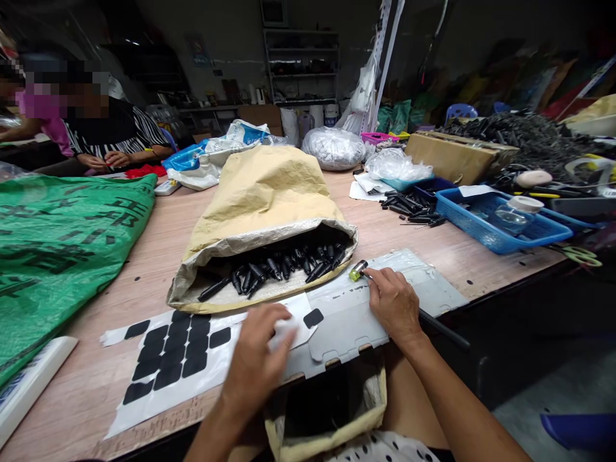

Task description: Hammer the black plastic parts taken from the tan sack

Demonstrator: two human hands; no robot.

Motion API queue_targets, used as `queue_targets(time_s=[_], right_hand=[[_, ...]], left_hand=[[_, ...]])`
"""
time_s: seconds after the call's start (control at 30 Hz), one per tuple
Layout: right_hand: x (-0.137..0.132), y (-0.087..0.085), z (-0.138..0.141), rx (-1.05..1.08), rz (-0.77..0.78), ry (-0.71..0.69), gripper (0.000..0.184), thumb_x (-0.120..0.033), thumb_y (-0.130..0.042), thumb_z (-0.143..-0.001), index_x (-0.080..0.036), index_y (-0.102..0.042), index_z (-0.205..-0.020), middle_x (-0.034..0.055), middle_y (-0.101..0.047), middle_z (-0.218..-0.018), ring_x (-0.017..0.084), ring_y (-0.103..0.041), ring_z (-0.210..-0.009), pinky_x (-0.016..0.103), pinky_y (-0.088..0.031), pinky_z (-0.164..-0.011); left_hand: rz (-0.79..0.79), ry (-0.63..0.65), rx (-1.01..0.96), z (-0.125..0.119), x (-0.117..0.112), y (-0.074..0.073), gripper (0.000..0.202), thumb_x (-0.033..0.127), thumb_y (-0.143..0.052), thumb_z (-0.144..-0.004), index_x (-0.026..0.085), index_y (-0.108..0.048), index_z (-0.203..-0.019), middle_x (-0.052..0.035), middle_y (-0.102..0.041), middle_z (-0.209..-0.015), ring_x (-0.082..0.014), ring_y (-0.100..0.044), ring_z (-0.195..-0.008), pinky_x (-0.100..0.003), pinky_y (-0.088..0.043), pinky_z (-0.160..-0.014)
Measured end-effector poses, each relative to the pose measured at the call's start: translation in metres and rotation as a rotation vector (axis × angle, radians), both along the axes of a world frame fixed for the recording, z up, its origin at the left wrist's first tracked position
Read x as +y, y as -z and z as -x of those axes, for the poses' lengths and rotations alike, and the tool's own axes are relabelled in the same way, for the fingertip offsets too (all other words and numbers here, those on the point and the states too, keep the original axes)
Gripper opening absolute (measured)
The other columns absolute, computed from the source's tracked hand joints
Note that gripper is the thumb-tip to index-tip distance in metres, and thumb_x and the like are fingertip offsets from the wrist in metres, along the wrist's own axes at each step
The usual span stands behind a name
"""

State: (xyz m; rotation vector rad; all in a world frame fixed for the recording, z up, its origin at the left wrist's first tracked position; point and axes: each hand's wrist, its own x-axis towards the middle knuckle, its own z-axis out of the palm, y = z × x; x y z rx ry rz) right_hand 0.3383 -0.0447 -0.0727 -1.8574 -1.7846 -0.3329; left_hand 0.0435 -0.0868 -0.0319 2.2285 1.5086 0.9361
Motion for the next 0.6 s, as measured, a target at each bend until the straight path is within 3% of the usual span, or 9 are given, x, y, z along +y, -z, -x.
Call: queue_targets(time_s=[0.1,0.17,0.27,0.4,0.5,0.6], right_hand=[[0.0,-0.001,0.0,0.002,0.002,0.002,0.028,-0.016,-0.055,-0.094,-0.025,-0.07,-0.116,0.0041,-0.067,-0.095,0.021,-0.053,-0.089,0.032,-0.034,-0.077],[0.0,-0.001,0.0,0.004,0.002,0.005,0.028,-0.016,-0.056,-0.094,-0.025,-0.071,-0.116,0.0037,-0.067,-0.095,0.021,-0.053,-0.089,0.032,-0.034,-0.077],[0.0,0.0,-0.001,0.012,-0.002,0.005,0.028,-0.016,-0.056,-0.094,-0.026,-0.071,-0.116,0.0036,-0.067,-0.094,0.021,-0.053,-0.089,0.032,-0.034,-0.077],[0.001,0.0,-0.001,0.023,-0.004,-0.006,0.028,-0.017,-0.055,-0.095,-0.025,-0.07,-0.117,0.0046,-0.067,-0.095,0.021,-0.053,-0.09,0.032,-0.034,-0.077],[0.001,0.0,-0.001,0.026,0.004,-0.006,0.029,-0.017,-0.054,-0.094,-0.025,-0.07,-0.118,0.0049,-0.067,-0.096,0.021,-0.053,-0.091,0.032,-0.034,-0.077],[0.0,-0.001,0.0,0.024,0.015,-0.003,0.03,-0.017,-0.054,-0.094,-0.026,-0.069,-0.118,0.0046,-0.067,-0.096,0.022,-0.053,-0.091,0.032,-0.034,-0.078]], left_hand=[[-0.061,-0.432,0.129,0.04,0.049,-0.007,0.027,0.037,-0.052,-0.095,0.018,-0.068,-0.105,-0.0145,-0.069,-0.106,-0.0325,-0.062,-0.099,-0.047,-0.053,-0.087],[-0.029,-0.594,0.282,0.063,0.074,-0.004,0.032,0.033,-0.052,-0.093,0.014,-0.067,-0.113,-0.0181,-0.069,-0.108,-0.0369,-0.06,-0.106,-0.05,-0.05,-0.092],[0.088,-0.66,0.393,0.082,0.093,0.005,0.038,0.031,-0.052,-0.091,0.012,-0.065,-0.121,-0.0221,-0.068,-0.113,-0.0405,-0.06,-0.11,-0.051,-0.051,-0.09],[0.141,-0.697,0.41,0.086,0.094,0.011,0.038,0.033,-0.055,-0.088,0.016,-0.067,-0.12,-0.0214,-0.067,-0.116,-0.0416,-0.063,-0.104,-0.053,-0.053,-0.082],[0.089,-0.719,0.362,0.087,0.089,0.002,0.03,0.034,-0.055,-0.089,0.017,-0.071,-0.108,-0.0187,-0.066,-0.109,-0.0387,-0.065,-0.1,-0.052,-0.054,-0.084],[-0.068,-0.728,0.216,0.075,0.079,-0.015,0.03,0.037,-0.053,-0.091,0.017,-0.071,-0.103,-0.0149,-0.065,-0.101,-0.0356,-0.064,-0.1,-0.052,-0.053,-0.09]])
